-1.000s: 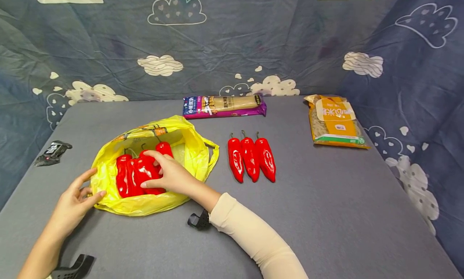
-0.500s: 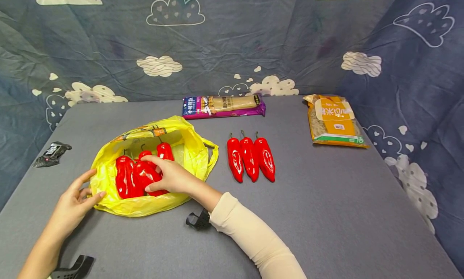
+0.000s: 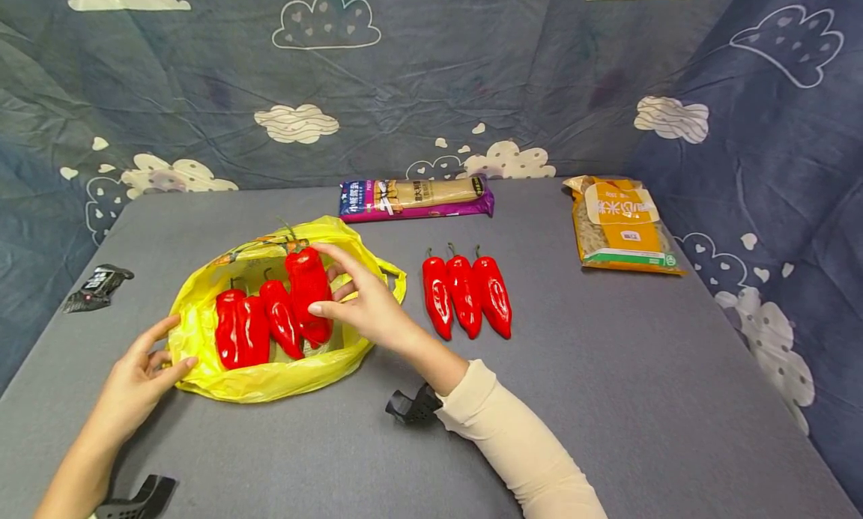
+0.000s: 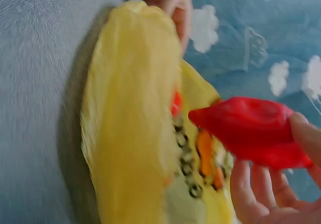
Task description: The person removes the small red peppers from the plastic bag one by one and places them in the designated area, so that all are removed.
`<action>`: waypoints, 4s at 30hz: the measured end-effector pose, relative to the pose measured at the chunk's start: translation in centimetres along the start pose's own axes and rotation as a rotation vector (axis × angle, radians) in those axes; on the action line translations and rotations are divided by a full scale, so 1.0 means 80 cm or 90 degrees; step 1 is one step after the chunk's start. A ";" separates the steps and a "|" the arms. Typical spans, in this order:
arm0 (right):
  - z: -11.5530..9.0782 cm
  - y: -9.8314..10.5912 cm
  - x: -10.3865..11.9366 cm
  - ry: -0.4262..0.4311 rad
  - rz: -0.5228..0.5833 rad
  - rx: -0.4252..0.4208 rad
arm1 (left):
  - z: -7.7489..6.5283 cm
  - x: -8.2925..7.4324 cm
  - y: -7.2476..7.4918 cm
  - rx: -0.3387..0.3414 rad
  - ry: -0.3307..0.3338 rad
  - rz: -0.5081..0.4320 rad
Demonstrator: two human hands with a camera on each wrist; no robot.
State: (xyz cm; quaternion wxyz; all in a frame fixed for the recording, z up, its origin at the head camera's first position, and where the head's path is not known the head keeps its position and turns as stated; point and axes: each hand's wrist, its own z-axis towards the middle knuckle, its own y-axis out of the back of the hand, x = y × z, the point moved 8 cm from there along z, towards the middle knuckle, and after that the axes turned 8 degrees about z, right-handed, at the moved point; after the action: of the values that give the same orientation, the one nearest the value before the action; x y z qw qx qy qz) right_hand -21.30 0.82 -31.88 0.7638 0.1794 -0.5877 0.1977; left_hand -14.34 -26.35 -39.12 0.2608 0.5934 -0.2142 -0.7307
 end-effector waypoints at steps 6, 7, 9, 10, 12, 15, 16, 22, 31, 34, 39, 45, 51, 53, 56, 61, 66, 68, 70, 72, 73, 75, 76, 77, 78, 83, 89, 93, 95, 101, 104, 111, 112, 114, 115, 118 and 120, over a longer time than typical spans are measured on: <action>-0.027 0.068 0.019 0.026 0.009 -0.081 | 0.001 0.001 0.000 -0.001 -0.002 0.002; -0.032 0.083 0.020 0.030 0.001 -0.098 | 0.001 0.001 -0.001 0.001 -0.002 0.001; -0.045 0.111 0.027 0.040 -0.016 -0.130 | 0.001 0.001 -0.001 0.003 0.000 0.002; -0.051 0.126 0.030 0.042 -0.025 -0.144 | 0.001 0.000 -0.001 0.003 0.001 0.003; -0.064 0.154 0.034 0.048 -0.035 -0.167 | 0.000 -0.001 -0.001 0.004 0.001 0.004; -0.084 0.197 0.029 0.026 -0.037 -0.201 | 0.000 -0.002 0.000 0.002 -0.001 0.009; -0.090 0.211 0.024 0.010 -0.031 -0.214 | 0.000 -0.003 0.000 0.002 -0.002 0.010; -0.128 0.281 -0.020 -0.147 -0.060 -0.264 | 0.001 -0.002 0.001 -0.001 -0.006 0.000; -0.151 0.308 -0.075 -0.314 -0.145 -0.182 | 0.002 -0.001 -0.001 0.006 -0.006 -0.002; -0.152 0.309 -0.083 -0.317 -0.163 -0.179 | 0.002 -0.001 -0.001 0.008 -0.003 0.008; -0.151 0.311 -0.092 -0.320 -0.217 -0.186 | 0.002 -0.002 0.000 0.003 -0.003 0.024; -0.149 0.310 -0.091 -0.308 -0.249 -0.202 | 0.001 0.001 0.000 0.002 0.001 0.018; -0.142 0.303 -0.071 -0.278 -0.269 -0.218 | 0.001 -0.003 0.001 0.004 -0.005 0.020; -0.137 0.294 -0.056 -0.254 -0.269 -0.229 | 0.001 -0.002 0.000 0.003 -0.005 0.018; -0.125 0.273 -0.031 -0.206 -0.261 -0.238 | 0.001 0.000 0.000 0.000 -0.002 0.011; -0.097 0.220 0.009 -0.082 -0.226 -0.221 | 0.001 0.003 -0.002 0.003 0.003 0.003; -0.060 0.155 0.030 0.024 -0.170 -0.155 | 0.002 0.002 -0.001 0.008 0.009 0.008; -0.045 0.130 0.029 0.041 -0.160 -0.122 | 0.002 0.001 -0.001 0.011 0.010 0.004; -0.032 0.107 0.023 0.049 -0.150 -0.092 | 0.002 0.001 -0.002 0.013 0.010 0.005; -0.020 0.086 0.013 0.048 -0.136 -0.064 | 0.002 0.000 -0.002 0.014 0.010 0.007; -0.015 0.076 0.007 0.045 -0.127 -0.051 | 0.001 0.000 -0.002 0.014 0.009 0.007; -0.005 0.057 -0.005 0.039 -0.110 -0.028 | 0.001 0.000 -0.002 0.014 0.008 0.006; -0.001 0.049 -0.011 0.033 -0.105 -0.017 | 0.001 0.000 -0.002 0.013 0.007 0.003; 0.002 0.041 -0.018 0.027 -0.098 -0.006 | 0.001 0.000 -0.002 0.013 0.006 0.000; 0.005 0.034 -0.025 0.019 -0.095 0.005 | 0.001 0.000 -0.002 0.011 0.005 -0.002; 0.019 0.005 -0.067 -0.037 -0.104 0.054 | 0.002 -0.001 0.000 0.005 0.000 0.006; 0.029 -0.016 -0.103 -0.094 -0.147 0.088 | 0.001 -0.001 -0.001 0.007 0.000 0.019; 0.033 -0.022 -0.116 -0.123 -0.201 0.096 | 0.001 -0.002 -0.001 0.008 -0.001 0.018; 0.034 -0.023 -0.120 -0.138 -0.232 0.095 | 0.001 -0.001 -0.001 0.008 0.000 0.017; 0.036 -0.032 -0.117 -0.176 -0.267 0.099 | 0.001 0.001 -0.001 0.006 0.005 0.027; 0.035 -0.037 -0.116 -0.209 -0.253 0.105 | 0.000 0.000 -0.001 0.006 0.008 0.028; 0.027 -0.039 -0.113 -0.218 -0.218 0.123 | -0.001 0.001 -0.002 0.012 0.013 0.026; 0.026 -0.038 -0.112 -0.211 -0.218 0.127 | -0.001 0.001 -0.002 0.012 0.012 0.026; 0.022 -0.035 -0.109 -0.195 -0.215 0.131 | -0.001 0.000 -0.002 0.012 0.009 0.027; 0.020 -0.033 -0.106 -0.185 -0.211 0.131 | -0.001 0.000 -0.001 0.011 0.009 0.027; 0.015 -0.028 -0.093 -0.149 -0.211 0.131 | 0.000 0.000 -0.001 0.010 0.006 0.026; 0.011 -0.024 -0.082 -0.123 -0.218 0.130 | 0.000 0.000 -0.001 0.009 0.006 0.025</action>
State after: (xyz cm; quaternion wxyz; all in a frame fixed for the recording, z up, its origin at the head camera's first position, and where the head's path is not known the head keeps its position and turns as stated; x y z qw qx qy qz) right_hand -22.54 -1.90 -38.10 0.7044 0.3710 -0.5959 0.1056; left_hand -14.33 -26.25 -39.14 0.2718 0.5944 -0.2296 -0.7212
